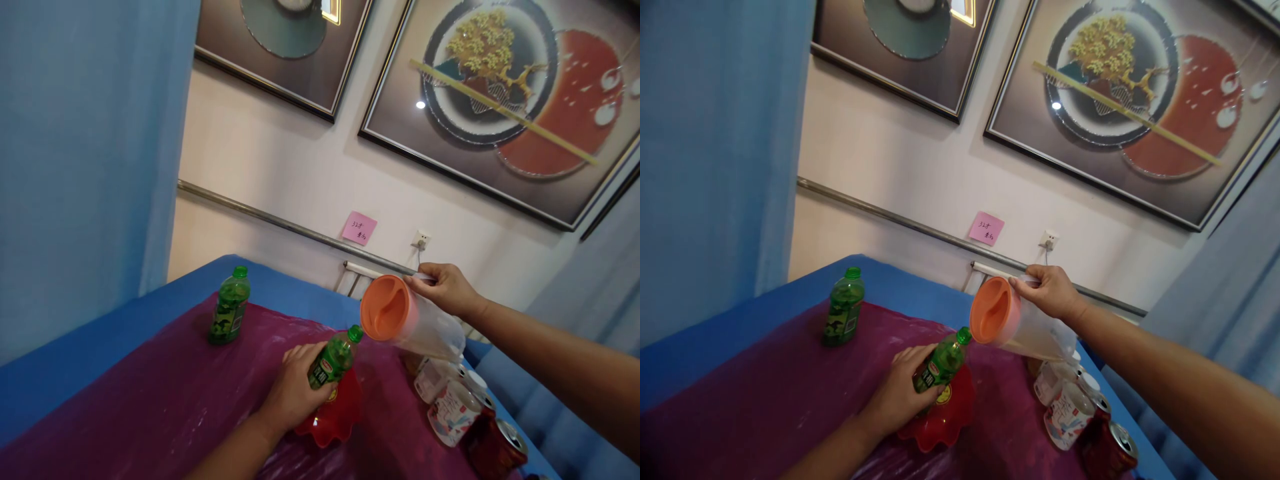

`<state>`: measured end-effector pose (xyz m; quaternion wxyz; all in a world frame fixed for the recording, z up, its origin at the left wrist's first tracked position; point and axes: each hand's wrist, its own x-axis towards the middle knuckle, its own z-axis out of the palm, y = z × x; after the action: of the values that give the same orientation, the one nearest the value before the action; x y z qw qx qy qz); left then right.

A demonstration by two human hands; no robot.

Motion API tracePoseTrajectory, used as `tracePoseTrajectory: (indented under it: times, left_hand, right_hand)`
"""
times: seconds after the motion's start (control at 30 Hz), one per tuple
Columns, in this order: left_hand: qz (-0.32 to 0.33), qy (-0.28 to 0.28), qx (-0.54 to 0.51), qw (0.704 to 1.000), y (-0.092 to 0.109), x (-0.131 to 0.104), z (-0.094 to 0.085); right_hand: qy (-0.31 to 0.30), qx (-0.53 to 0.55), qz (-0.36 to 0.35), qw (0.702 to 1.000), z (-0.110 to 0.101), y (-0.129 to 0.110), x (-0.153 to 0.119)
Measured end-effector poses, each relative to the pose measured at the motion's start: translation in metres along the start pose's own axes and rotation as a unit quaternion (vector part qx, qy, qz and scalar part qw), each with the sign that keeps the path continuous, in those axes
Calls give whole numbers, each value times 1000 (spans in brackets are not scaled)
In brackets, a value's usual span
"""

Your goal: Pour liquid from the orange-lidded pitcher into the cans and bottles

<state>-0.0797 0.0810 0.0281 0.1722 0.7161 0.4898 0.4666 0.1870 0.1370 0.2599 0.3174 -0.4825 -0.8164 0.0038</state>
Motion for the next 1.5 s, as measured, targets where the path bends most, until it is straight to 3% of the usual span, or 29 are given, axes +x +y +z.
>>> tracePoseTrajectory:
  times: [0.9,1.5]
  left_hand:
    - [3,7,-11,1000,-6,-1,3]
    - [-4,2,-15,1000,1,-1,0]
  right_hand:
    - [2,-19,-17,1000,-2,-3,3]
    - [5,-26,-28,999,-6,-7,-2]
